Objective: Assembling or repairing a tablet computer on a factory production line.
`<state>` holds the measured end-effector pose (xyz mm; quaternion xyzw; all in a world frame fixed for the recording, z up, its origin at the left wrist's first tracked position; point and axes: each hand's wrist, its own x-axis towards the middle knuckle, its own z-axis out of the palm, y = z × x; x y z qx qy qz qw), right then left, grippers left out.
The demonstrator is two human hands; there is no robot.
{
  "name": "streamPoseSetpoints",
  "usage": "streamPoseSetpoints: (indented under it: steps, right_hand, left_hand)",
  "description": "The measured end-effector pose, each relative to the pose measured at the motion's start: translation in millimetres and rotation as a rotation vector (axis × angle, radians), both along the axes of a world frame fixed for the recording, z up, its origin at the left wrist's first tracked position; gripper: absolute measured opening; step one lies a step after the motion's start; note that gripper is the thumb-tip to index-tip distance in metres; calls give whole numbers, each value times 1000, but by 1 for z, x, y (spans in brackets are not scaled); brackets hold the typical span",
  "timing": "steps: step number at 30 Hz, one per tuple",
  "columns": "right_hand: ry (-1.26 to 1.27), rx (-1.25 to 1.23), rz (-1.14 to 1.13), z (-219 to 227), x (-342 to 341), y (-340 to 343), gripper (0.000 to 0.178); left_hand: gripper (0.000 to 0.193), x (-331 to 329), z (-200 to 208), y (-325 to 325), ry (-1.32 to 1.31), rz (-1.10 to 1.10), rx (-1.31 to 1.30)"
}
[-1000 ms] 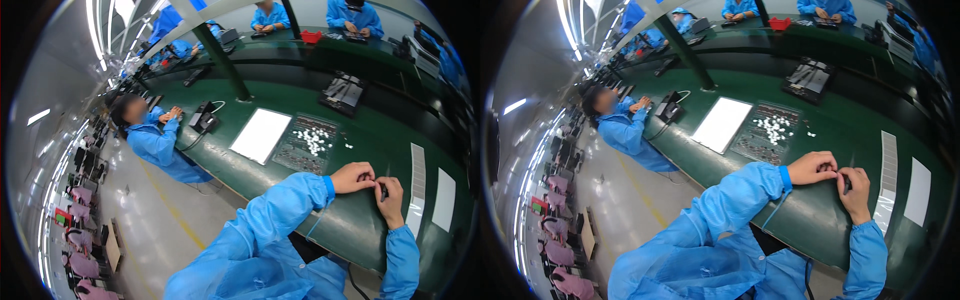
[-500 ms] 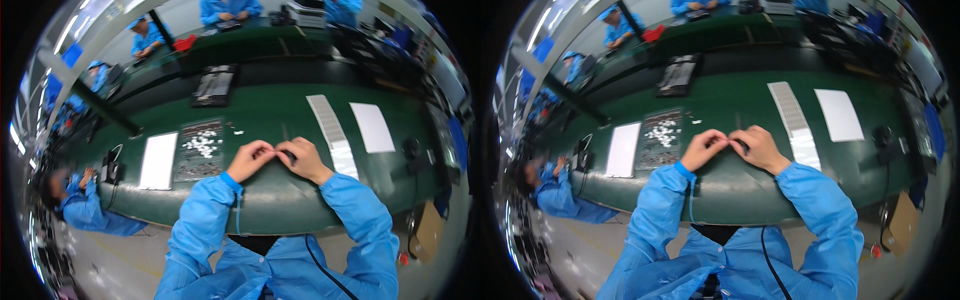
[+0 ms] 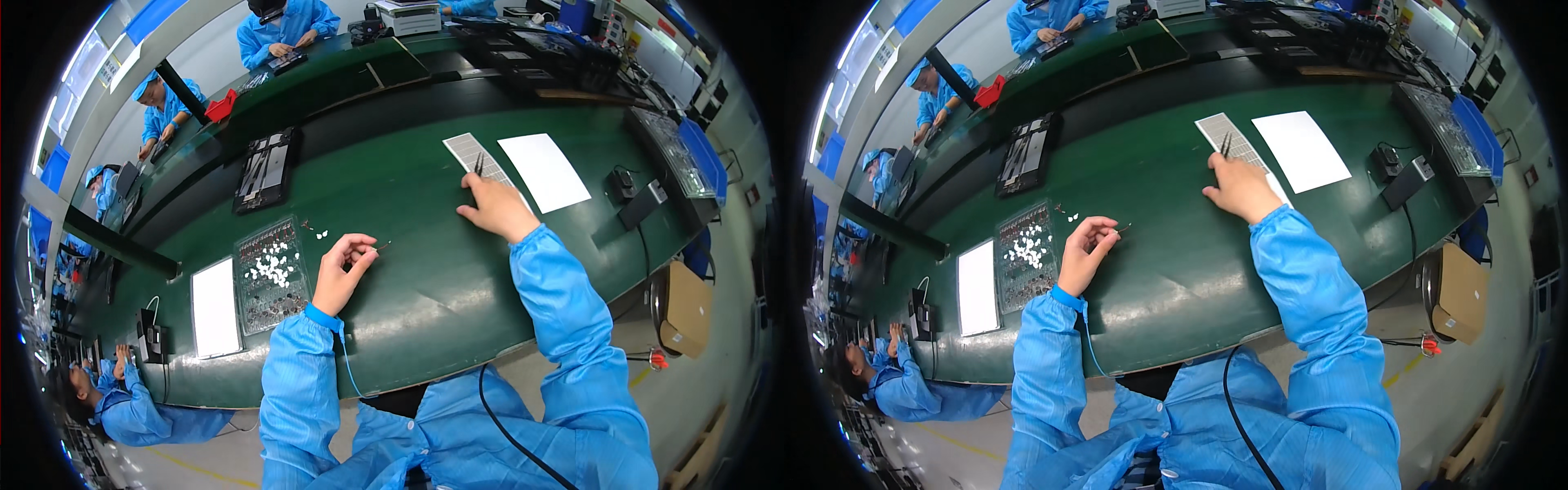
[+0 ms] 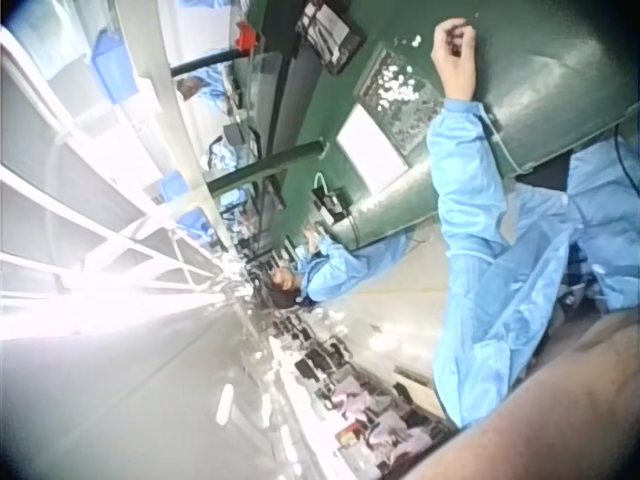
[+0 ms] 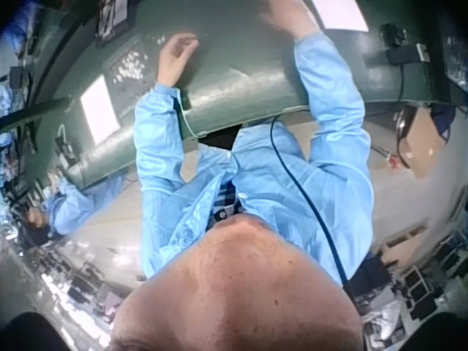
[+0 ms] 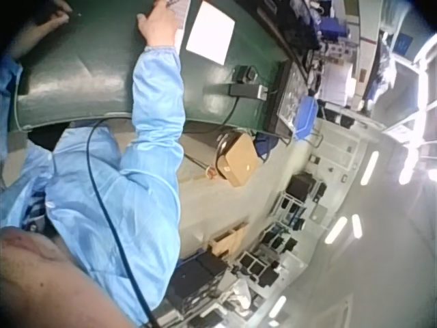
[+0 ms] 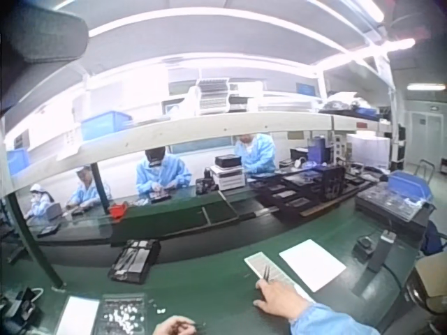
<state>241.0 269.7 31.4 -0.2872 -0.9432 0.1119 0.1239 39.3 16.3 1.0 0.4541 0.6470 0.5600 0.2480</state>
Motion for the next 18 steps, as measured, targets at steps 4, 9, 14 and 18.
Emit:
streamPoseSetpoints:
  steps: [4,9,14,18]
  right_hand:
    - [-85,33,-82,9,6,12,43]
    - [204,200,162,10,-5,-8,37]
    - [382,-5,549,8,-26,-71,35]
    - [364,-38,578,-8,-29,-104,32]
  left_hand:
    - [14,1,2,-2,14,-7,-32]
    - [12,-2,3,-3,34,6,-44]
    - [15,0,-1,-2,-4,-28,-47]
    - [16,-1,-5,-3,-38,-28,-29]
